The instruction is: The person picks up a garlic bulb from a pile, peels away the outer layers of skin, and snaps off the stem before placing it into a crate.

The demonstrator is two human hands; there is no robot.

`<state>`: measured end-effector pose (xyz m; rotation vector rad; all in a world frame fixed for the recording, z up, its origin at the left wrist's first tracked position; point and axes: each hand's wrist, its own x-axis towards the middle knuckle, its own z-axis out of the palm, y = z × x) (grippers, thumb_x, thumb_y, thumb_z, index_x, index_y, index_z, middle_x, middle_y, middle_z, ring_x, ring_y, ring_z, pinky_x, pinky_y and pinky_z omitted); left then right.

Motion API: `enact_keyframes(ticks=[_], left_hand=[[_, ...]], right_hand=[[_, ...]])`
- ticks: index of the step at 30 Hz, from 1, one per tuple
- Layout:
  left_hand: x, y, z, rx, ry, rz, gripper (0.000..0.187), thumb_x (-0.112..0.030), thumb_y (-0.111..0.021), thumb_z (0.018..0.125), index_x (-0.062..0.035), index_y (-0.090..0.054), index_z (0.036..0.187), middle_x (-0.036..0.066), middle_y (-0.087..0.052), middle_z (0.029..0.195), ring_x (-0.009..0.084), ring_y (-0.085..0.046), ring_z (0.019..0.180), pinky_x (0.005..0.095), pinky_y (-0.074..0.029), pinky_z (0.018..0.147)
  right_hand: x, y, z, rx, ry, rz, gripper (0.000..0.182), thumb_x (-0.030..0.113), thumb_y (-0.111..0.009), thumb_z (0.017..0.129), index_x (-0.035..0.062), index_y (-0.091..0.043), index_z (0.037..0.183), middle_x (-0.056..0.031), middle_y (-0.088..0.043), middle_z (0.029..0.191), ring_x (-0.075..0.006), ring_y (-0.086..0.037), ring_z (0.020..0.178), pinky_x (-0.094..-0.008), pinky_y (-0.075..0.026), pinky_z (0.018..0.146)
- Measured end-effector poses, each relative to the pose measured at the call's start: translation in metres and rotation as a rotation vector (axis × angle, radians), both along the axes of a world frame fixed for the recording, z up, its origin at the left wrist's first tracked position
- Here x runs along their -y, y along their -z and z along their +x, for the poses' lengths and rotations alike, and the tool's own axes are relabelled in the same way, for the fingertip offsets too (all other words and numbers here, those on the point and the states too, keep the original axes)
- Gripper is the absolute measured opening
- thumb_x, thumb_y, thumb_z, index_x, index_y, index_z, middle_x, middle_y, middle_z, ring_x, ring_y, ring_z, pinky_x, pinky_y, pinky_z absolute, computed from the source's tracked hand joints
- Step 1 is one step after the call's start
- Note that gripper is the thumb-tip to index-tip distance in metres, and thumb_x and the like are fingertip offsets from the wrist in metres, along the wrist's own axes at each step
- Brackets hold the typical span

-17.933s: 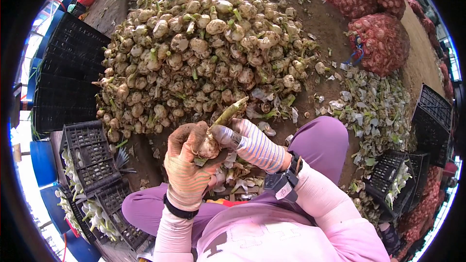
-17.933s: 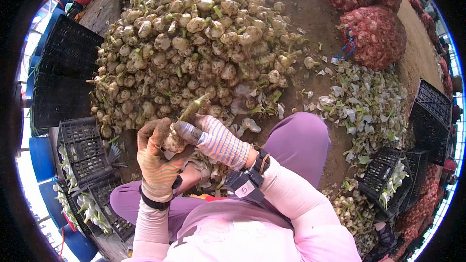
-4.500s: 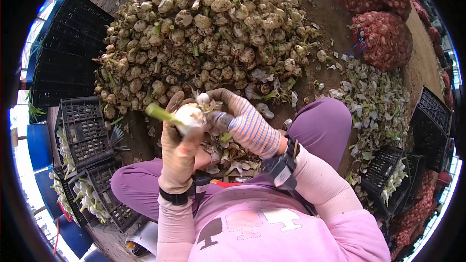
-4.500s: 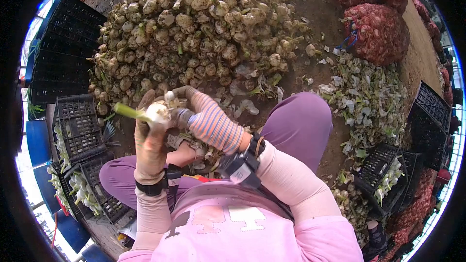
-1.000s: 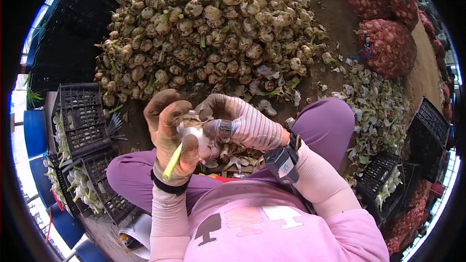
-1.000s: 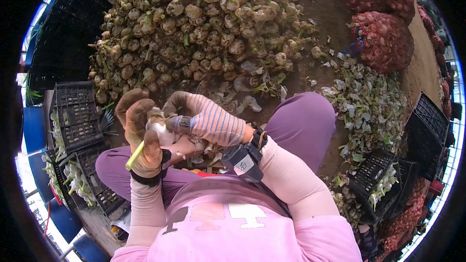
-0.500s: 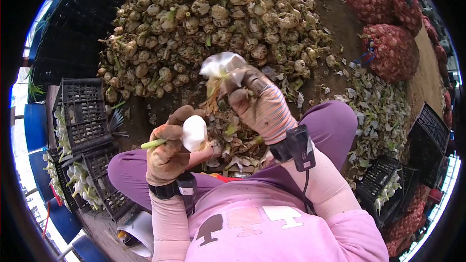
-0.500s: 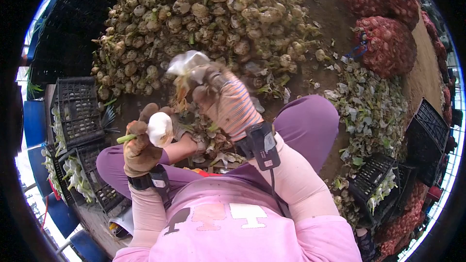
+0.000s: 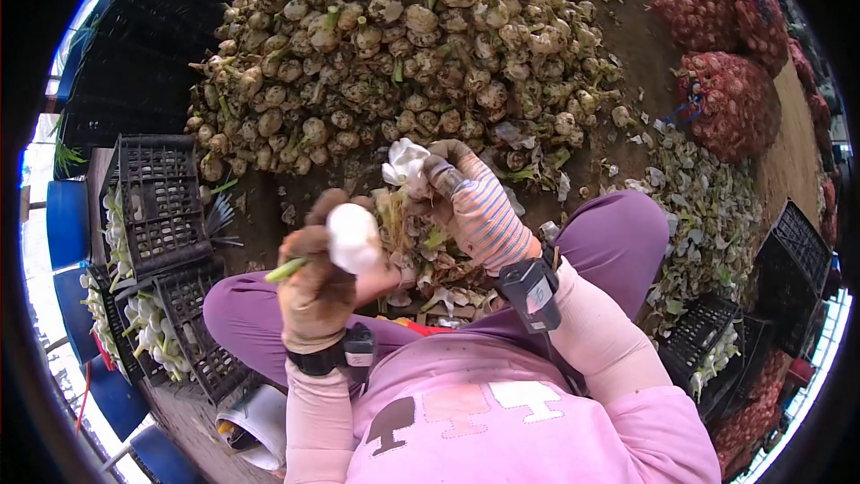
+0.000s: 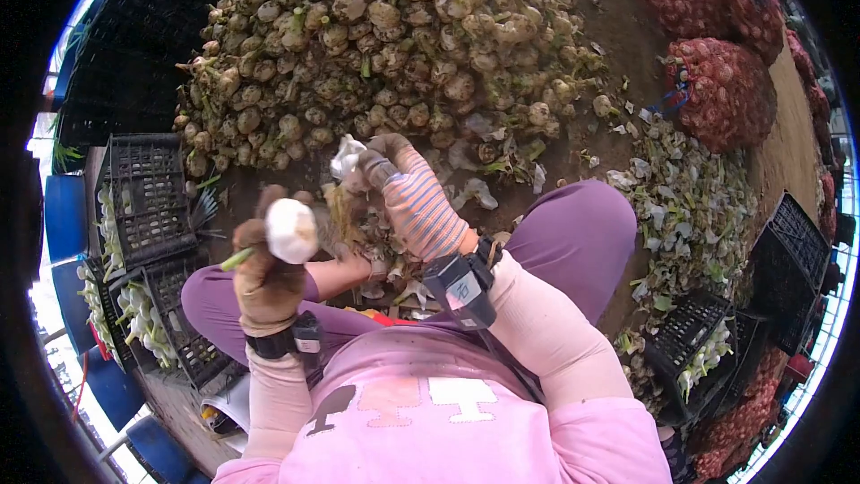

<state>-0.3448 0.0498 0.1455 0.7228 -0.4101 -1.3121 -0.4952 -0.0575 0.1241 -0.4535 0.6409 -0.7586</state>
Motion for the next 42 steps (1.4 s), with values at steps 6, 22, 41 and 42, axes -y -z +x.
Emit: enact_keyframes(ticks=[6, 22, 41, 42], left_hand=[[-0.094, -0.012, 0.205, 0.104, -0.907, -0.259, 0.048, -0.020, -0.049, 0.084, 0.0104, -0.042, 0.121, 0.030, -0.048, 0.120, 0.0375, -0.054, 0.106, 0.0446, -0.049, 0.088], [0.157, 0.239, -0.004, 1.423, 0.233, 0.714, 0.043, -0.018, -0.065, 0.074, 0.0019, -0.057, 0.112, 0.022, -0.062, 0.099, 0.0349, -0.060, 0.094, 0.0359, -0.046, 0.085], [0.095, 0.007, -0.033, 0.460, 0.080, 0.236, 0.046, 0.007, -0.070, 0.065, 0.0005, -0.055, 0.108, 0.005, -0.060, 0.098, 0.0133, -0.059, 0.085, 0.0247, -0.048, 0.077], [0.087, 0.002, -0.036, 0.625, 0.081, 0.212, 0.049, 0.005, -0.075, 0.060, -0.0010, -0.058, 0.106, 0.005, -0.057, 0.098, 0.0136, -0.057, 0.085, 0.0243, -0.046, 0.077]], right_hand=[[-0.035, 0.026, -0.010, -0.816, -0.713, -1.306, 0.024, 0.010, -0.060, 0.074, 0.0039, -0.057, 0.097, -0.0120, -0.057, 0.089, -0.0284, -0.059, 0.078, -0.0315, -0.047, 0.073], [0.008, -0.007, -0.028, -0.908, -0.789, -1.292, 0.031, 0.030, -0.062, 0.072, 0.0030, -0.057, 0.086, -0.0160, -0.056, 0.090, -0.0328, -0.056, 0.086, -0.0414, -0.044, 0.075], [0.019, -0.006, -0.031, -0.222, -0.080, -0.160, 0.038, 0.037, -0.058, 0.087, 0.0003, -0.060, 0.095, 0.0010, -0.059, 0.079, -0.0044, -0.047, 0.072, -0.0223, -0.041, 0.063], [0.018, -0.005, -0.031, -0.262, -0.085, -0.167, 0.037, 0.036, -0.057, 0.088, 0.0006, -0.061, 0.096, 0.0007, -0.060, 0.080, -0.0045, -0.048, 0.073, -0.0220, -0.041, 0.064]])
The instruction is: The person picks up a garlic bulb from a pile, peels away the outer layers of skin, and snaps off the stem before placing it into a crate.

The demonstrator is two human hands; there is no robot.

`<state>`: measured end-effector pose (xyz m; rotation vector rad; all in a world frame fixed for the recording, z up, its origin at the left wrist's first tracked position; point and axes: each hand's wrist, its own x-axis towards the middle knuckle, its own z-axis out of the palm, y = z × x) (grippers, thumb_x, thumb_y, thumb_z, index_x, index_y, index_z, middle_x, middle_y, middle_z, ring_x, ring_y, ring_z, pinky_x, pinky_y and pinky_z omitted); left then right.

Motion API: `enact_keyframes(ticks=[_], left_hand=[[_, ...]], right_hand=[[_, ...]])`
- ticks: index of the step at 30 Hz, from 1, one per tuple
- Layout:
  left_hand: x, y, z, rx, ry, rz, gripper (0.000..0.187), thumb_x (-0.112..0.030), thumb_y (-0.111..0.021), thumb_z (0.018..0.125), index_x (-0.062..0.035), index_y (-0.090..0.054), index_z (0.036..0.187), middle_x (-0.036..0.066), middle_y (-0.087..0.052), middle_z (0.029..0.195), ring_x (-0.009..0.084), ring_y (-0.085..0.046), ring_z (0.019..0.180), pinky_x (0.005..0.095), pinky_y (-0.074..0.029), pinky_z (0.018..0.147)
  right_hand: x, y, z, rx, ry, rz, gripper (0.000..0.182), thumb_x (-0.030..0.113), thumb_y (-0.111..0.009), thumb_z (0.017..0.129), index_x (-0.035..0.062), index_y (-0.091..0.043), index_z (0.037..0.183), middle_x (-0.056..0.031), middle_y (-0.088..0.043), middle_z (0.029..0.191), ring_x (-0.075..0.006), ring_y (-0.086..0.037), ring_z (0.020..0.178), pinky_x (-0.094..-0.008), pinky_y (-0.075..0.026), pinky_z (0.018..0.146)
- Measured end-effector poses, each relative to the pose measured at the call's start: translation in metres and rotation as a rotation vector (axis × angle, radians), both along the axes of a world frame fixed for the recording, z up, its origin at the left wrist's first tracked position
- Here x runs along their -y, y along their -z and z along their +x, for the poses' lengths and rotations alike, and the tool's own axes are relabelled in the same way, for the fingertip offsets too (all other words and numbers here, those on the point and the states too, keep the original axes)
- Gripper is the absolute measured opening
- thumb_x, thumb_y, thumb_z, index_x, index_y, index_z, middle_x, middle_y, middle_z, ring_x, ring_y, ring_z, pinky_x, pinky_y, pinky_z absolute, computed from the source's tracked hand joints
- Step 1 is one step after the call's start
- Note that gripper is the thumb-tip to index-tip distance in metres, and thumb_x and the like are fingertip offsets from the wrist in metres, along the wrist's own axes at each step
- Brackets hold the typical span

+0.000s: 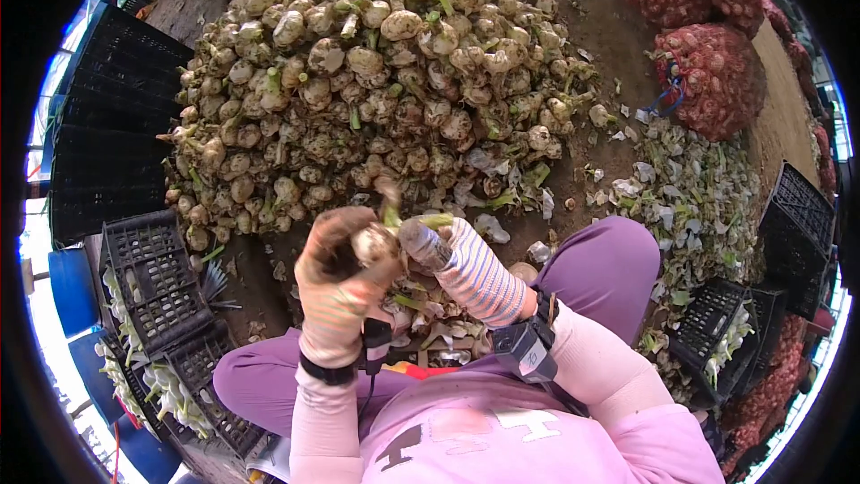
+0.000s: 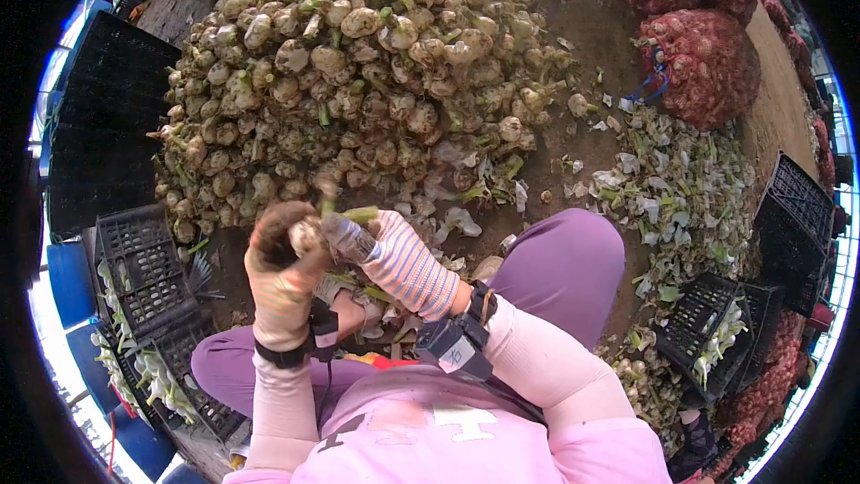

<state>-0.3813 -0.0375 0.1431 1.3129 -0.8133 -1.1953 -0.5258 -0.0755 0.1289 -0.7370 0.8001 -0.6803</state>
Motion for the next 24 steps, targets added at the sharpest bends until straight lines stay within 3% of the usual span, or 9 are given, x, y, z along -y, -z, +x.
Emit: enact_keyframes(ticks=[2, 6, 10, 11, 15, 18, 20, 22, 24], left_hand=[[-0.012, -0.009, -0.005, 0.443, 0.034, -0.262, 0.054, 0.004, -0.077, 0.057, -0.0036, -0.060, 0.108, 0.005, -0.054, 0.100, 0.0150, -0.055, 0.087, 0.0255, -0.045, 0.076], [-0.027, -0.022, -0.005, 0.699, 0.036, -0.391, 0.056, -0.001, -0.079, 0.058, -0.0069, -0.060, 0.110, 0.006, -0.053, 0.101, 0.0149, -0.054, 0.088, 0.0272, -0.046, 0.075], [-0.044, -0.023, -0.003, 0.569, 0.098, -0.338, 0.049, 0.009, -0.068, 0.069, -0.0117, -0.058, 0.112, 0.006, -0.052, 0.100, 0.0137, -0.057, 0.075, 0.0234, -0.049, 0.063], [-0.045, -0.028, -0.004, 0.706, 0.114, -0.443, 0.053, 0.005, -0.075, 0.061, -0.0100, -0.062, 0.109, 0.005, -0.051, 0.103, 0.0137, -0.055, 0.082, 0.0252, -0.046, 0.070], [-0.053, -0.029, -0.006, 0.740, 0.114, -0.491, 0.052, 0.007, -0.075, 0.060, -0.0106, -0.063, 0.107, 0.005, -0.051, 0.103, 0.0139, -0.055, 0.081, 0.0253, -0.046, 0.071], [-0.054, -0.034, -0.015, 0.636, 0.038, -0.454, 0.044, 0.002, -0.076, 0.061, -0.0056, -0.062, 0.103, 0.005, -0.052, 0.100, 0.0134, -0.055, 0.080, 0.0251, -0.046, 0.071], [-0.052, -0.049, -0.020, 0.178, -0.091, -0.101, 0.037, 0.006, -0.069, 0.066, -0.0001, -0.059, 0.101, 0.005, -0.057, 0.091, 0.0113, -0.057, 0.075, 0.0246, -0.050, 0.068], [-0.050, -0.067, -0.022, -0.294, -0.117, 0.149, 0.035, -0.005, -0.071, 0.070, 0.0022, -0.057, 0.101, 0.008, -0.061, 0.083, 0.0137, -0.060, 0.070, 0.0268, -0.053, 0.058], [-0.054, -0.058, -0.016, -0.638, -0.079, 0.097, 0.040, -0.012, -0.073, 0.073, 0.0023, -0.055, 0.105, 0.008, -0.061, 0.088, 0.0156, -0.061, 0.069, 0.0274, -0.053, 0.055]], right_hand=[[0.000, -0.007, -0.002, -0.009, -0.056, -0.057, 0.035, 0.035, -0.057, 0.088, 0.0013, -0.061, 0.095, 0.0009, -0.060, 0.080, -0.0046, -0.049, 0.073, -0.0220, -0.042, 0.064], [-0.006, -0.023, -0.005, 0.092, -0.158, -0.161, 0.029, 0.032, -0.054, 0.090, 0.0036, -0.062, 0.093, 0.0015, -0.060, 0.079, -0.0053, -0.050, 0.073, -0.0229, -0.043, 0.066], [-0.011, -0.028, -0.013, 0.108, -0.277, -0.081, 0.030, 0.032, -0.052, 0.091, 0.0048, -0.060, 0.101, 0.0021, -0.059, 0.086, -0.0059, -0.050, 0.079, -0.0239, -0.043, 0.072], [-0.013, -0.029, -0.014, 0.110, -0.277, -0.085, 0.030, 0.032, -0.052, 0.091, 0.0048, -0.060, 0.101, 0.0021, -0.059, 0.086, -0.0059, -0.050, 0.079, -0.0239, -0.043, 0.072], [-0.017, -0.030, -0.018, 0.080, -0.322, -0.144, 0.031, 0.033, -0.051, 0.091, 0.0057, -0.058, 0.103, 0.0019, -0.057, 0.089, -0.0050, -0.049, 0.080, -0.0227, -0.042, 0.070], [-0.021, -0.028, -0.020, 0.108, -0.362, -0.147, 0.032, 0.034, -0.051, 0.091, 0.0058, -0.057, 0.106, 0.0012, -0.057, 0.089, -0.0039, -0.049, 0.080, -0.0213, -0.042, 0.070], [-0.022, -0.030, -0.022, 0.154, -0.395, -0.091, 0.033, 0.033, -0.051, 0.092, 0.0057, -0.057, 0.107, 0.0008, -0.057, 0.088, -0.0034, -0.049, 0.080, -0.0204, -0.042, 0.071], [-0.021, -0.034, -0.028, 0.028, -0.474, -0.117, 0.032, 0.031, -0.051, 0.092, 0.0057, -0.055, 0.110, 0.0013, -0.056, 0.089, -0.0025, -0.050, 0.082, -0.0191, -0.042, 0.073], [-0.024, -0.028, -0.029, 0.201, -0.447, -0.113, 0.032, 0.030, -0.053, 0.091, 0.0060, -0.055, 0.111, 0.0010, -0.057, 0.093, -0.0040, -0.051, 0.086, -0.0205, -0.043, 0.076]])
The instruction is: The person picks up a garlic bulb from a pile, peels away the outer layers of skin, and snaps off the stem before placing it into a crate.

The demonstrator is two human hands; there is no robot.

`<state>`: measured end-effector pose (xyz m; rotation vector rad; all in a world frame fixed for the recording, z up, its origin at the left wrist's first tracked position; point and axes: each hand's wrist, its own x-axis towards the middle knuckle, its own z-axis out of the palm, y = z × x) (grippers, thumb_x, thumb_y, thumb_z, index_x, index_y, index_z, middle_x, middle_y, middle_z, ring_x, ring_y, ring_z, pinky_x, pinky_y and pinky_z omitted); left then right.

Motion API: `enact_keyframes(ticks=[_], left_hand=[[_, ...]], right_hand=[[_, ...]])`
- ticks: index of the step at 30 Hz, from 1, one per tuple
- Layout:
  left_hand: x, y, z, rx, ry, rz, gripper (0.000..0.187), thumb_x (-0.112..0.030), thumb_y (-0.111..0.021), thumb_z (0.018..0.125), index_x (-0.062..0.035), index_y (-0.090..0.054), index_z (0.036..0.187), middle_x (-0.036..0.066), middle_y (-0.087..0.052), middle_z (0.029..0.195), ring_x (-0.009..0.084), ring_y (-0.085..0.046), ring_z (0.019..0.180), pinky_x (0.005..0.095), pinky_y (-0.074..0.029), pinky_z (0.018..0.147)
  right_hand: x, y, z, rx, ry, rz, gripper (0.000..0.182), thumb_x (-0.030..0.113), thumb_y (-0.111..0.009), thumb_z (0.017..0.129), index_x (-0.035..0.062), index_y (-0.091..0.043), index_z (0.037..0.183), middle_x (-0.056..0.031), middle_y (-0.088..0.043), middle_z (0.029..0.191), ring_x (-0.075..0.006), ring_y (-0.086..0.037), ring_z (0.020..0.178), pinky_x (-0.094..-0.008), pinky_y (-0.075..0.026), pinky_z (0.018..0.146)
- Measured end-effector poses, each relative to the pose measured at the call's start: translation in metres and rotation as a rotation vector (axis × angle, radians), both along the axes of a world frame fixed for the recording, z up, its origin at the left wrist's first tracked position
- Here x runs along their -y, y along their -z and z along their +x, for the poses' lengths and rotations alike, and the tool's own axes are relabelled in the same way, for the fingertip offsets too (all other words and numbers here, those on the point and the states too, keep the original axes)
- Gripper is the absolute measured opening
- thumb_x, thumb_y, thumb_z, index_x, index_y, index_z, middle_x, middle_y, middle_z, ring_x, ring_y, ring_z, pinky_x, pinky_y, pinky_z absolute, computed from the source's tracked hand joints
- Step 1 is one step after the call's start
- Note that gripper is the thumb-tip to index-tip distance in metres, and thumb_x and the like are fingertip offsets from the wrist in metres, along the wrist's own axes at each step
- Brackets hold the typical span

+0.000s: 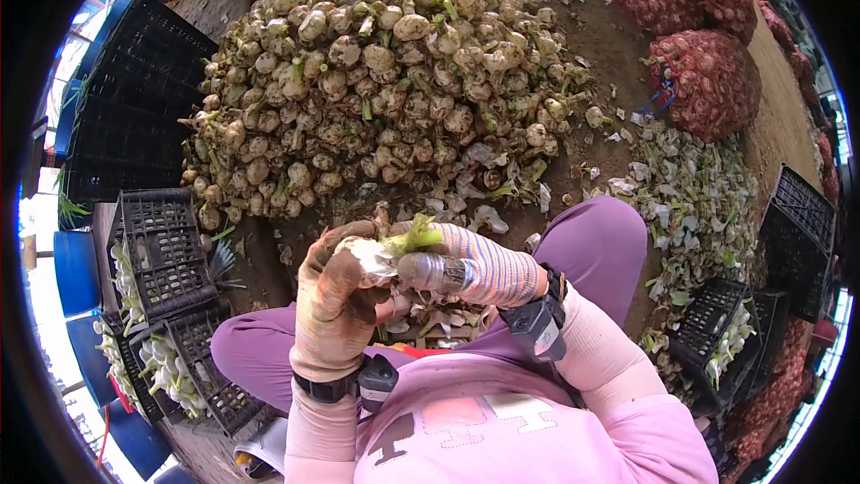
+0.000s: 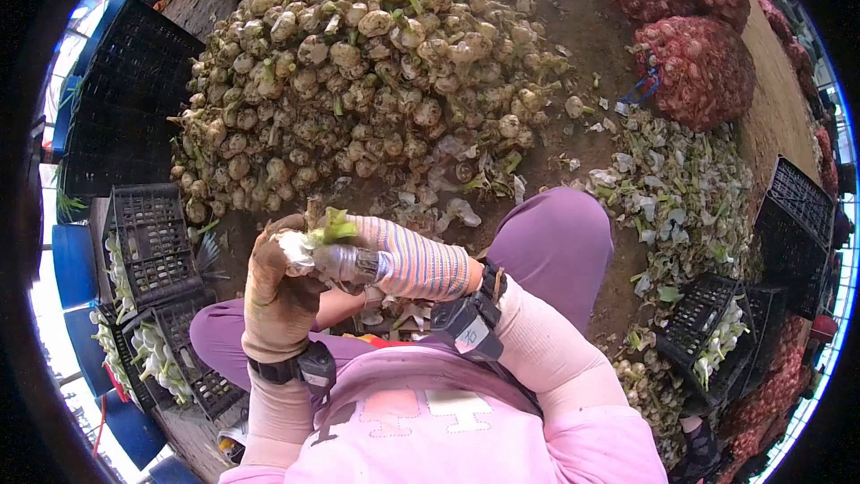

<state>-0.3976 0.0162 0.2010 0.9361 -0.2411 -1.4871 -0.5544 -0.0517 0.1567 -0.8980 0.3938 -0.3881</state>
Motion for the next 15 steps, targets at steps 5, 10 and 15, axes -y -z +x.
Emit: enact_keyframes(ticks=[5, 10, 15], left_hand=[[-0.001, 0.005, -0.013, 0.545, -0.125, -0.136, 0.046, -0.018, -0.072, 0.075, -0.0007, -0.052, 0.113, 0.007, -0.056, 0.103, 0.0167, -0.056, 0.091, 0.0287, -0.044, 0.084], [-0.001, 0.028, -0.014, 1.242, -0.199, -0.488, 0.045, -0.005, -0.076, 0.067, -0.0061, -0.060, 0.109, 0.005, -0.049, 0.107, 0.0149, -0.050, 0.097, 0.0261, -0.040, 0.085], [0.001, 0.028, -0.021, 0.845, -0.193, -0.272, 0.046, -0.006, -0.074, 0.071, -0.0032, -0.056, 0.113, 0.007, -0.053, 0.106, 0.0153, -0.054, 0.093, 0.0258, -0.043, 0.082]], right_hand=[[0.004, -0.009, 0.015, 0.177, 0.203, 0.051, 0.042, 0.030, -0.061, 0.086, 0.0028, -0.051, 0.116, -0.0034, -0.057, 0.105, -0.0089, -0.050, 0.098, -0.0256, -0.040, 0.087], [-0.004, -0.004, 0.018, 0.186, 0.319, 0.287, 0.033, 0.020, -0.060, 0.086, 0.0004, -0.055, 0.113, -0.0044, -0.061, 0.101, -0.0106, -0.055, 0.093, -0.0255, -0.043, 0.084], [-0.001, -0.002, 0.017, 0.099, 0.418, 0.008, 0.025, 0.012, -0.060, 0.085, 0.0009, -0.058, 0.107, -0.0043, -0.062, 0.096, -0.0097, -0.056, 0.090, -0.0247, -0.045, 0.081]])
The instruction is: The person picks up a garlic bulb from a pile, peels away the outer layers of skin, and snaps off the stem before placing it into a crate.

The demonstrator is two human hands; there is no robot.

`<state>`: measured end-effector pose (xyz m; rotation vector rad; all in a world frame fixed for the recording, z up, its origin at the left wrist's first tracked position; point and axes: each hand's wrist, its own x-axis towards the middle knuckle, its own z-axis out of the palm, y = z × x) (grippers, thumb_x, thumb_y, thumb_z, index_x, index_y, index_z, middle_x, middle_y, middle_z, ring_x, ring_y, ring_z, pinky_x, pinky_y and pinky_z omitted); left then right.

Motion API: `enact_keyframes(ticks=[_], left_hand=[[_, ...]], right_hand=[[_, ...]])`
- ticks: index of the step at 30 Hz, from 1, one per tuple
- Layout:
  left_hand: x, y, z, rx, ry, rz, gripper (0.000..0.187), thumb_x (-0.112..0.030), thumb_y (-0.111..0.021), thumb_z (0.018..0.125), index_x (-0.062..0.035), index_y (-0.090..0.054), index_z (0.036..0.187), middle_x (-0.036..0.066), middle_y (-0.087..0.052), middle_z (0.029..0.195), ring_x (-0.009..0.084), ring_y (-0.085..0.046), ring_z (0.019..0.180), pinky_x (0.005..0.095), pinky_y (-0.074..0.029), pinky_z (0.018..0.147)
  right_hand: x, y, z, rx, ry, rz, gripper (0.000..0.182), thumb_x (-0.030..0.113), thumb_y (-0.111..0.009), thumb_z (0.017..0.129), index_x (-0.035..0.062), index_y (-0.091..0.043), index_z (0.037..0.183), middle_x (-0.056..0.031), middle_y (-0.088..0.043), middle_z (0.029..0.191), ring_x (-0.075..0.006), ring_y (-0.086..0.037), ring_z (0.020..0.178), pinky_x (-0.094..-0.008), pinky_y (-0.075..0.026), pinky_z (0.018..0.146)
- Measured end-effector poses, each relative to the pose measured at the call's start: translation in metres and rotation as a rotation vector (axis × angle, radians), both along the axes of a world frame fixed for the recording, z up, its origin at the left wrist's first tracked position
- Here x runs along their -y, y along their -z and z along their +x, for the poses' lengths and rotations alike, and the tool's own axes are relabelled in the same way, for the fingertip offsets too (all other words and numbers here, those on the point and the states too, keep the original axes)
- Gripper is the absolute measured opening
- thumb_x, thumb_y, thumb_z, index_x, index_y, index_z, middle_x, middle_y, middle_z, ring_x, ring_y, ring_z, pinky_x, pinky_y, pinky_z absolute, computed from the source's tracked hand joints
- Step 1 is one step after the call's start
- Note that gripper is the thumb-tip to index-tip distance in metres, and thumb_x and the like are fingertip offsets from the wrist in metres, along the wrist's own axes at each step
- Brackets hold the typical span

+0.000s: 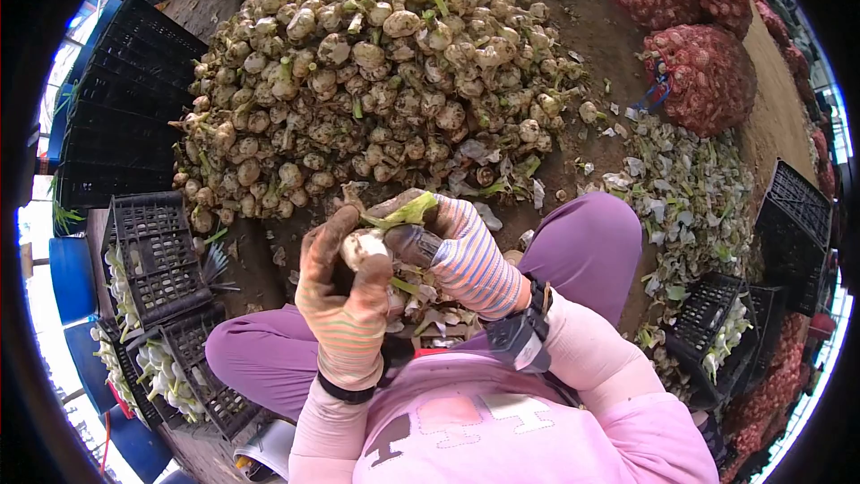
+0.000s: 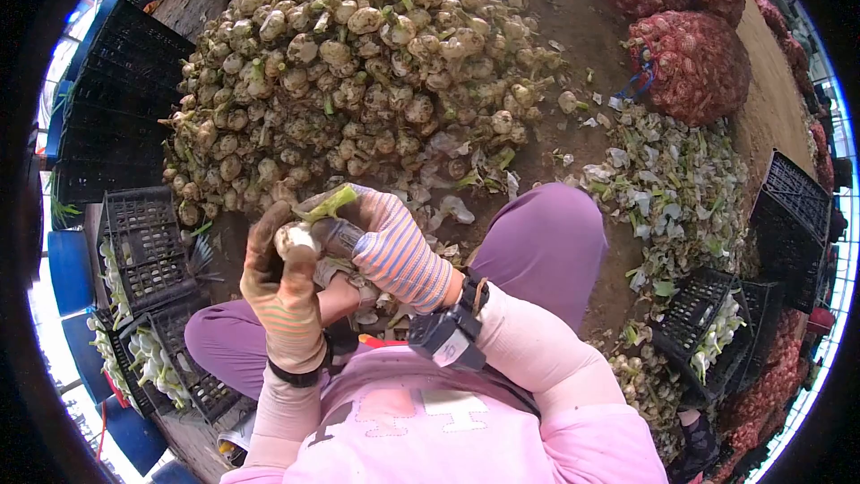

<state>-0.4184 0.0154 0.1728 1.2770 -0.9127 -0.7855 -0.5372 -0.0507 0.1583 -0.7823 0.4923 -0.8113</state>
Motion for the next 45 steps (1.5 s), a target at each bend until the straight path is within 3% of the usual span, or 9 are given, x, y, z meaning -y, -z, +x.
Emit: enact_keyframes(ticks=[6, 9, 10, 14, 15, 27, 32, 39, 45], left_hand=[[0.007, -0.009, 0.001, -0.573, 0.102, 0.198, 0.049, -0.038, -0.052, 0.088, -0.0013, -0.048, 0.120, 0.008, -0.062, 0.090, 0.0140, -0.060, 0.068, 0.0240, -0.047, 0.048], [0.012, -0.007, 0.015, -1.033, 0.019, 0.519, 0.052, -0.048, -0.046, 0.088, -0.0053, -0.051, 0.117, 0.006, -0.062, 0.089, 0.0129, -0.058, 0.060, 0.0242, -0.045, 0.042], [0.013, -0.002, 0.024, -1.168, 0.374, 0.378, 0.054, -0.049, -0.040, 0.090, -0.0060, -0.046, 0.123, 0.005, -0.056, 0.108, 0.0135, -0.058, 0.080, 0.0233, -0.048, 0.057], [0.009, 0.002, 0.008, -0.637, 0.210, 0.264, 0.049, -0.044, -0.045, 0.090, -0.0086, -0.043, 0.125, 0.003, -0.057, 0.103, 0.0101, -0.056, 0.076, 0.0182, -0.044, 0.057], [0.010, 0.024, 0.019, 0.114, 0.158, 0.257, 0.045, -0.031, -0.055, 0.088, -0.0083, -0.044, 0.125, 0.004, -0.055, 0.104, 0.0124, -0.055, 0.082, 0.0215, -0.047, 0.065], [0.001, 0.023, 0.041, -0.952, 0.333, 0.081, 0.054, -0.014, -0.066, 0.080, -0.0029, -0.041, 0.127, 0.014, -0.052, 0.119, 0.0224, -0.058, 0.097, 0.0332, -0.053, 0.077], [0.010, 0.014, 0.023, -0.441, 0.152, 0.233, 0.050, -0.009, -0.062, 0.081, -0.0010, -0.042, 0.126, 0.010, -0.058, 0.106, 0.0159, -0.060, 0.085, 0.0278, -0.052, 0.071], [0.006, 0.005, 0.033, -0.921, 0.456, 0.111, 0.055, -0.012, -0.066, 0.078, 0.0016, -0.041, 0.126, 0.016, -0.057, 0.109, 0.0188, -0.061, 0.083, 0.0280, -0.053, 0.065], [0.013, 0.001, 0.027, -0.568, -0.017, 0.182, 0.032, -0.017, -0.062, 0.085, 0.0024, -0.054, 0.108, 0.009, -0.063, 0.089, 0.0174, -0.063, 0.078, 0.0312, -0.052, 0.072]], right_hand=[[0.006, 0.001, -0.001, -0.167, 0.031, -0.194, 0.017, 0.010, -0.058, 0.086, 0.0009, -0.058, 0.101, -0.0023, -0.062, 0.093, -0.0070, -0.054, 0.086, -0.0238, -0.045, 0.077], [0.006, 0.006, 0.001, -0.146, -0.073, -0.172, 0.017, 0.010, -0.057, 0.087, 0.0008, -0.057, 0.101, -0.0025, -0.062, 0.092, -0.0067, -0.054, 0.085, -0.0236, -0.045, 0.077], [0.006, 0.002, 0.000, -0.114, -0.102, -0.106, 0.017, 0.010, -0.054, 0.088, 0.0000, -0.057, 0.101, -0.0032, -0.061, 0.091, -0.0077, -0.054, 0.084, -0.0243, -0.045, 0.077], [0.004, 0.014, 0.006, -0.250, 0.015, -0.125, 0.020, 0.009, -0.048, 0.088, 0.0003, -0.055, 0.105, -0.0035, -0.061, 0.093, -0.0097, -0.053, 0.085, -0.0256, -0.044, 0.078], [0.004, 0.014, 0.005, -0.252, 0.014, -0.125, 0.020, 0.009, -0.048, 0.088, 0.0003, -0.055, 0.105, -0.0035, -0.061, 0.093, -0.0097, -0.053, 0.085, -0.0256, -0.044, 0.078], [0.001, 0.025, 0.013, 0.125, -0.044, 0.263, 0.033, 0.016, -0.050, 0.088, 0.0005, -0.048, 0.117, -0.0035, -0.058, 0.101, -0.0091, -0.053, 0.093, -0.0226, -0.044, 0.082], [0.004, 0.038, 0.013, 0.014, 0.049, 0.111, 0.025, 0.018, -0.051, 0.090, 0.0048, -0.051, 0.111, -0.0011, -0.059, 0.094, -0.0078, -0.056, 0.080, -0.0209, -0.047, 0.070], [0.024, 0.045, 0.011, 0.210, 0.122, 0.217, 0.023, 0.020, -0.050, 0.091, 0.0072, -0.051, 0.109, -0.0034, -0.058, 0.098, -0.0150, -0.059, 0.088, -0.0325, -0.050, 0.079], [0.002, 0.019, 0.022, -0.028, -0.111, 0.011, 0.045, 0.025, -0.068, 0.078, 0.0028, -0.048, 0.112, -0.0045, -0.055, 0.103, -0.0121, -0.052, 0.098, -0.0258, -0.047, 0.078]])
